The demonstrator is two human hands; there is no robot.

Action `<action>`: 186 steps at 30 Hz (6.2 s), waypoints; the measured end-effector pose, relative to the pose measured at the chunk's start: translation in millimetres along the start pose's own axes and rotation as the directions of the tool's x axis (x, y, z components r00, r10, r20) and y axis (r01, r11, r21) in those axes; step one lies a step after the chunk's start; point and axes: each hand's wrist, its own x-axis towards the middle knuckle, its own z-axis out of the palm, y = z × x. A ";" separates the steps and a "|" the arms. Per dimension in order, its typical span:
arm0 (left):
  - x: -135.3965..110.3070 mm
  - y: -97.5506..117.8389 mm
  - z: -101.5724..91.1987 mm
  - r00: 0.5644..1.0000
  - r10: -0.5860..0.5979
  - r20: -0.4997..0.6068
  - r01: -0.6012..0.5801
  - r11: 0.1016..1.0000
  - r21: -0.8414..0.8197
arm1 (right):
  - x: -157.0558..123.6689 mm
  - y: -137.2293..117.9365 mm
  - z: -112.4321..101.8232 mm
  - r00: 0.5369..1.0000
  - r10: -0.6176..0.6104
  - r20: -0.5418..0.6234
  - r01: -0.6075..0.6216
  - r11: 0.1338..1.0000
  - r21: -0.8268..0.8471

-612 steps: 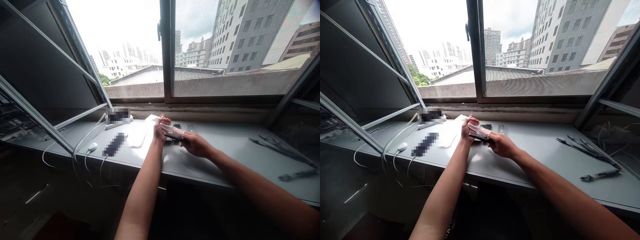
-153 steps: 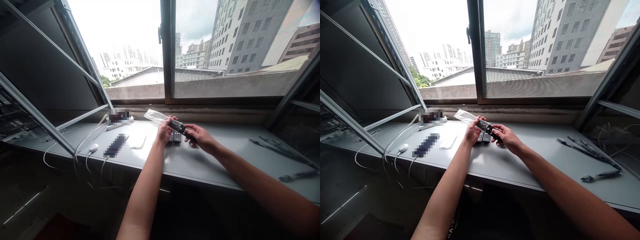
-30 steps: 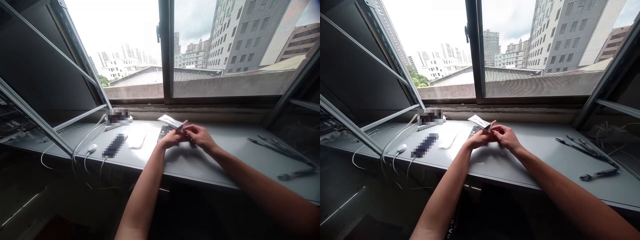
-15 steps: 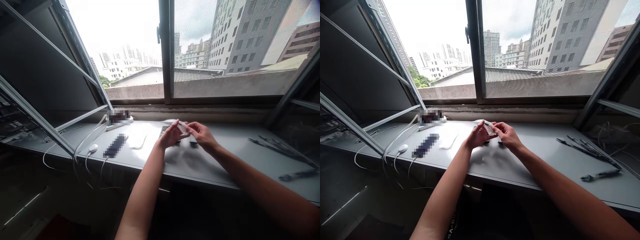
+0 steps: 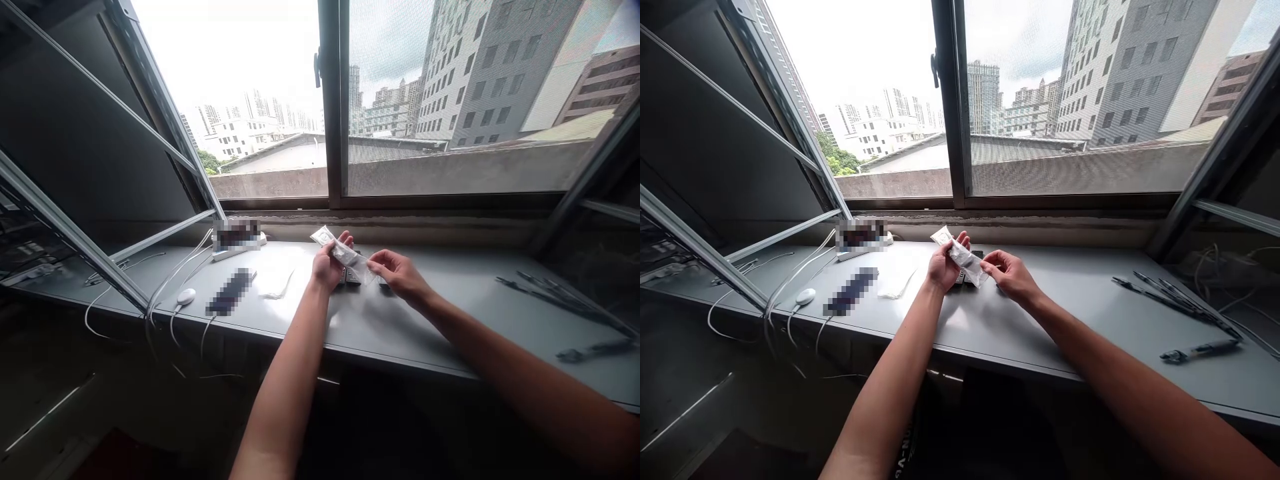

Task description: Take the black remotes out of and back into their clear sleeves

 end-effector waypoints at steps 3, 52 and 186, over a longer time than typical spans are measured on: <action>0.1 -1.0 1.1 0.999 -0.035 -0.027 0.035 0.999 -0.030 | 0.0 -0.9 0.9 0.999 0.038 -0.013 -0.038 0.999 0.013; -28.4 -5.2 8.8 0.873 -0.352 0.337 0.213 0.898 0.386 | -3.4 5.7 -3.5 0.928 -0.275 0.251 0.343 0.895 -0.285; -8.6 -14.4 -2.7 0.972 0.104 0.213 -0.226 0.680 0.698 | 0.8 7.5 -14.6 0.996 0.088 -0.019 -0.089 0.996 -0.016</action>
